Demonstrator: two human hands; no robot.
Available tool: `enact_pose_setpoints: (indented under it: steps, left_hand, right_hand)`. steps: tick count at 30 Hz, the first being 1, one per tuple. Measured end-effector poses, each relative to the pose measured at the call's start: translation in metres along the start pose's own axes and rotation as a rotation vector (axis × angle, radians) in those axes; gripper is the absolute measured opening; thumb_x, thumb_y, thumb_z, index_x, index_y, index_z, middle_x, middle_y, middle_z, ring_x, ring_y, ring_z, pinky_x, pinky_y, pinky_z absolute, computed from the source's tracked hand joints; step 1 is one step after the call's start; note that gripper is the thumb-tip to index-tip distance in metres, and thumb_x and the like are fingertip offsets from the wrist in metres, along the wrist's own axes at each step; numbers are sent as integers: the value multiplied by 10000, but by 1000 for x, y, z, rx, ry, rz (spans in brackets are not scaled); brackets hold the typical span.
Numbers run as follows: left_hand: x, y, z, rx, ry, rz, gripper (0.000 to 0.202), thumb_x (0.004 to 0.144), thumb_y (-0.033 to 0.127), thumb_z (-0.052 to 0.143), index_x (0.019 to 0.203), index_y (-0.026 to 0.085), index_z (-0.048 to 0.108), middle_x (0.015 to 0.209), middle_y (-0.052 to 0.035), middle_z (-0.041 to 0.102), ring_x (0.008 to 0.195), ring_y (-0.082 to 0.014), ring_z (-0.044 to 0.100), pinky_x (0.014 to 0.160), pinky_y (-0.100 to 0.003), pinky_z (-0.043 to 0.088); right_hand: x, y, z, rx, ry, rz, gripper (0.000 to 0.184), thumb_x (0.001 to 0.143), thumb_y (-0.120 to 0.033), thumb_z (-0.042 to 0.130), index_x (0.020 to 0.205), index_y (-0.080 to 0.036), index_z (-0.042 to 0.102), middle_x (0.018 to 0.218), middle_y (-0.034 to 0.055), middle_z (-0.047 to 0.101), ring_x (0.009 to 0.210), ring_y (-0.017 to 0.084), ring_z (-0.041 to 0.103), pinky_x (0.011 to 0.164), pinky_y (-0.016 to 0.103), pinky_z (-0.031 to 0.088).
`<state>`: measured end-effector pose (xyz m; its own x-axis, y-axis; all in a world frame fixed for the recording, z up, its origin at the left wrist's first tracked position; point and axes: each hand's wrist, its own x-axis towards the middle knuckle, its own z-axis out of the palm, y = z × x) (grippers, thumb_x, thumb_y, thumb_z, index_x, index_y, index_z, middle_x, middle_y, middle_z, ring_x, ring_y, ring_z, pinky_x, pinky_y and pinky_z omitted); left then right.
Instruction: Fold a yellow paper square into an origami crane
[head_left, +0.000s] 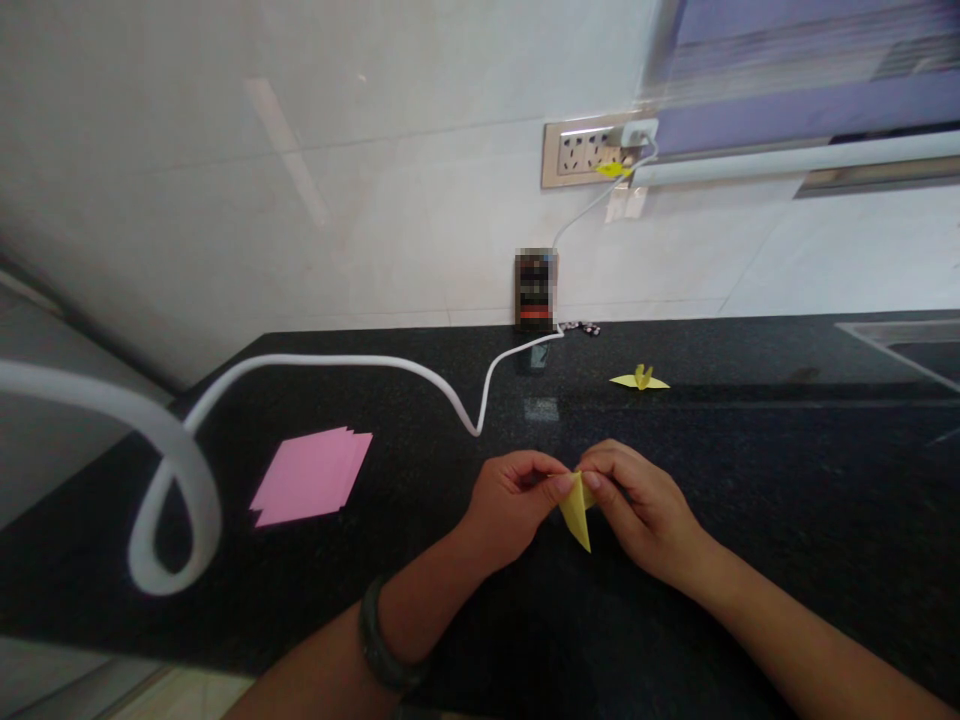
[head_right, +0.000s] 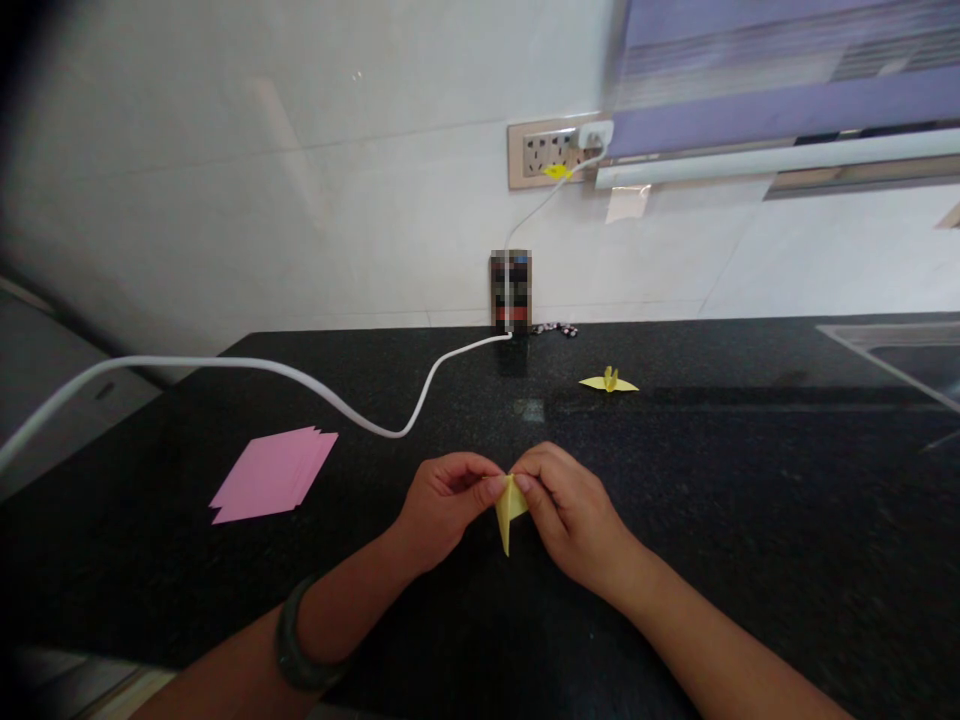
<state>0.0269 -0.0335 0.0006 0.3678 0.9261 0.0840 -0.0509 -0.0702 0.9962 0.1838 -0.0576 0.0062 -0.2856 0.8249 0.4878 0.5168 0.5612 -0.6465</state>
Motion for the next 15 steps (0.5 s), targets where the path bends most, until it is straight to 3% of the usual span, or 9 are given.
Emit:
enact_pose_setpoints:
  steps: [9, 15]
  left_hand:
    - [-1, -2, 0, 27, -23, -11, 173, 684, 301, 582, 705, 131, 596, 639, -10, 567, 591, -97, 500, 568, -217, 405]
    - [-2, 0, -2, 172, -41, 63, 184, 742, 307, 503, 686, 137, 546, 614, 8, 489, 571, -85, 434, 529, -197, 362]
  right_hand:
    - [-1, -1, 1, -12, 12, 9, 107, 804, -163, 436, 779, -194, 535, 724, 36, 546, 674, 141, 526, 600, 270, 434]
    - [-1, -5, 1, 53, -19, 37, 119, 801, -170, 443, 769, -194, 555, 718, 34, 553, 666, 139, 527, 594, 265, 430]
